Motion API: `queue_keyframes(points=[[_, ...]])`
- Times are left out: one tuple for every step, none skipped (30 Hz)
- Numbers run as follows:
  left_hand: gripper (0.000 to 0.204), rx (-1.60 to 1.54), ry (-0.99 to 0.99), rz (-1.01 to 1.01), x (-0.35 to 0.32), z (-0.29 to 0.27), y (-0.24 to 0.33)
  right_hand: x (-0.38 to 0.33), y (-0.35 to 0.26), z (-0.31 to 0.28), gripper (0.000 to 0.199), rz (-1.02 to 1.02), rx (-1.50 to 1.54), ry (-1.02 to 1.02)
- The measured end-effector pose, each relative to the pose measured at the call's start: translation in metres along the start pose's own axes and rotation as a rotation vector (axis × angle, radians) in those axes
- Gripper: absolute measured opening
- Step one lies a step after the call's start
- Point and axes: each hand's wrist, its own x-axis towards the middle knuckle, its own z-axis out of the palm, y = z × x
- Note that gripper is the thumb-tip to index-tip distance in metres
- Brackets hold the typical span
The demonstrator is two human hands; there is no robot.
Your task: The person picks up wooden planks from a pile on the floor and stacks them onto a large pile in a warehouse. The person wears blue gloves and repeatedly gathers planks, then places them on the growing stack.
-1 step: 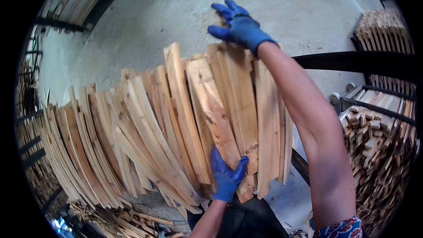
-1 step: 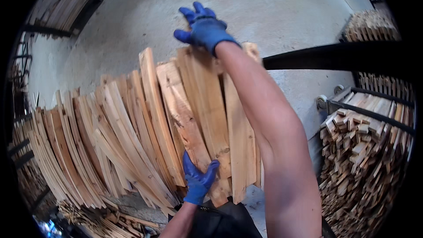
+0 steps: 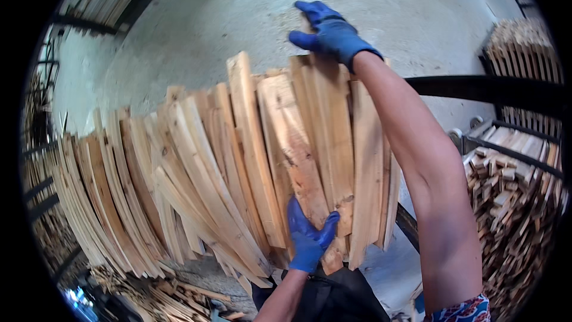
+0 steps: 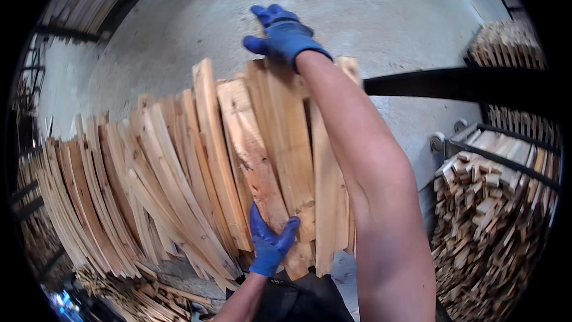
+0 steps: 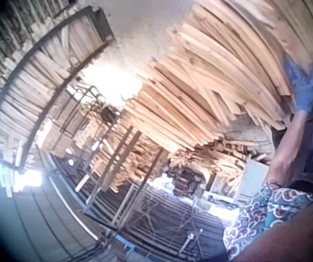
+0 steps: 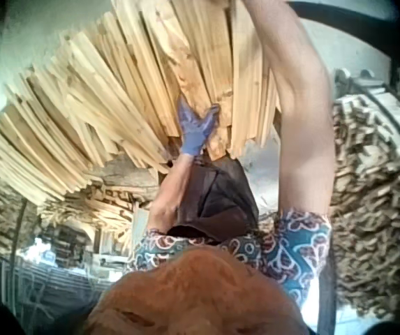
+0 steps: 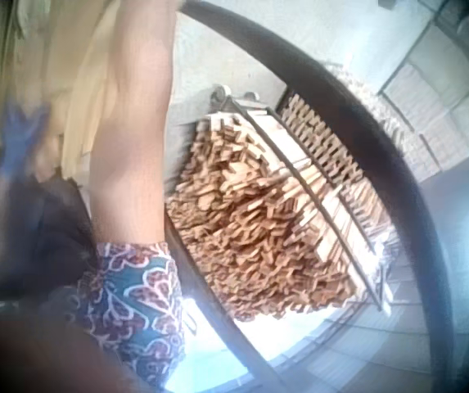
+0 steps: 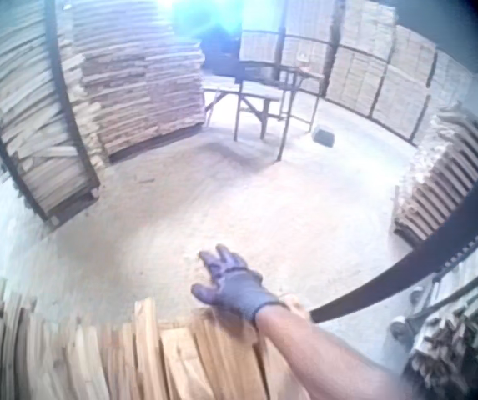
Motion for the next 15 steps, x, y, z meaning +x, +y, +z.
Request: queue_keyframes(points=[[0.092, 0.005, 0.013, 0.013, 0.001, 0.000, 0.002, 0.000, 0.004, 0.005, 0.072, 0.011, 0.027, 0.052], [0.094, 0.011, 0.026, 0.029, 0.001, 0.002, 0.005, -0.003, 0.007, 0.006, 0.068, 0.024, 0.055, 0.104], [0.093, -0.028, 0.054, 0.029, 0.000, 0.001, 0.000, -0.004, -0.014, 0.002, 0.062, 0.088, 0.036, 0.050], [0.093, -0.055, 0.045, 0.020, 0.001, -0.001, -0.005, -0.013, -0.035, -0.009, 0.057, 0.154, 0.007, -0.001], [0.093, -0.081, 0.035, 0.014, 0.004, -0.004, -0.010, -0.025, -0.043, -0.004, 0.056, 0.168, 0.056, -0.050], [0.092, -0.115, 0.018, 0.023, 0.008, -0.006, -0.011, -0.038, -0.045, -0.007, 0.055, 0.186, 0.092, -0.090], [0.091, -0.092, -0.023, 0.010, 0.011, -0.010, -0.008, -0.054, -0.045, -0.006, 0.052, 0.197, 0.114, -0.132], [0.091, -0.073, -0.004, 0.053, 0.015, -0.012, -0.006, -0.070, -0.041, -0.005, 0.050, 0.211, 0.131, -0.172], [0.091, -0.057, 0.006, 0.101, 0.019, -0.014, -0.005, -0.087, -0.031, 0.001, 0.048, 0.089, 0.095, -0.062], [0.091, -0.042, 0.009, 0.158, 0.024, -0.014, -0.004, -0.096, -0.022, 0.006, 0.046, -0.028, 0.058, 0.056], [0.091, -0.067, -0.033, 0.158, 0.027, -0.014, -0.002, -0.094, -0.024, 0.002, 0.046, 0.012, 0.046, 0.023], [0.089, -0.123, -0.046, 0.146, 0.030, -0.018, -0.003, -0.093, -0.028, -0.002, 0.046, 0.061, 0.026, -0.013], [0.087, -0.179, -0.059, 0.133, 0.033, -0.023, -0.004, -0.092, -0.032, -0.002, 0.046, 0.110, 0.008, -0.050], [0.084, -0.234, -0.072, 0.120, 0.033, -0.030, -0.006, -0.092, -0.035, 0.006, 0.047, 0.069, -0.025, -0.019], [0.082, -0.245, -0.115, 0.105, 0.030, -0.037, -0.004, -0.090, -0.031, 0.005, 0.047, 0.028, -0.079, 0.025]])
